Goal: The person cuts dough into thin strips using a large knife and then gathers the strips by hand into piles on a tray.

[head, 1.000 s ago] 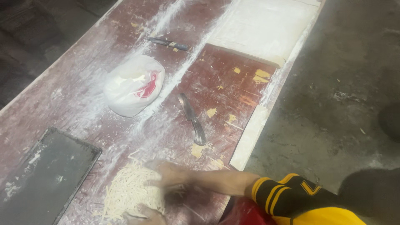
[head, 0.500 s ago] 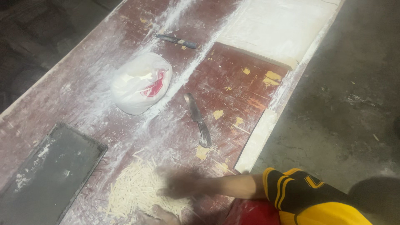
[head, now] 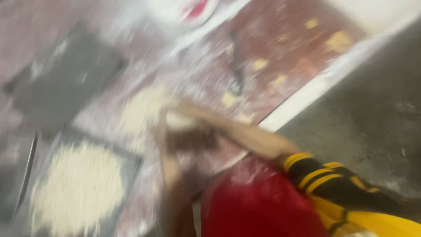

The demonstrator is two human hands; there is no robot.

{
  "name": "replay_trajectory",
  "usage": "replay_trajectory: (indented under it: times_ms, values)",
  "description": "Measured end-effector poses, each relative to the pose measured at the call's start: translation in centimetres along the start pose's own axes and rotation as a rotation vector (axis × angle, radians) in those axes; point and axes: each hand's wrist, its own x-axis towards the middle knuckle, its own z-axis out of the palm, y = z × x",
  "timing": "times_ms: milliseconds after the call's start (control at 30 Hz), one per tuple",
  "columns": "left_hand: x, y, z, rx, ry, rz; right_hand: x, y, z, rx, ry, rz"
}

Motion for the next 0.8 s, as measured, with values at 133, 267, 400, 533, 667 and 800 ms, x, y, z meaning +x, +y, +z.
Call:
replay_trajectory:
  times_ms: [133, 267, 400, 533, 667, 800]
  values:
    - [-0.6, 3.0, -3.3, -0.054, -0.036, 0.1, -0.8, -3.1, 0.8, 0.015, -0.137, 0.206]
    - [-3.3, 2.5, -4.5, 0.323, 0.107, 0.123, -2.8, -5.9, -2.2, -0.221, -0.328, -0.088]
    - [-6.4, -1.1, -5.8, 0.929, 0.268, 0.004, -5.6, -6.2, -2.6, -0.214, -0.185, 0.014]
    - [-6.1, -4.5, -3.7, 1.024, 0.466, 0.011, -8.5, -1.4, -0.6, -0.221, 0.006, -0.116]
    - [-4.8, -5.8, 1.4, 0.844, 0.679, 0.099, -5.5, 4.7, 4.5, -0.148, 0.115, -0.443]
    - [-3.1, -3.6, 3.8, 0.575, 0.823, 0.257, -2.0, 6.0, 6.0, 0.614, 0.069, -0.036]
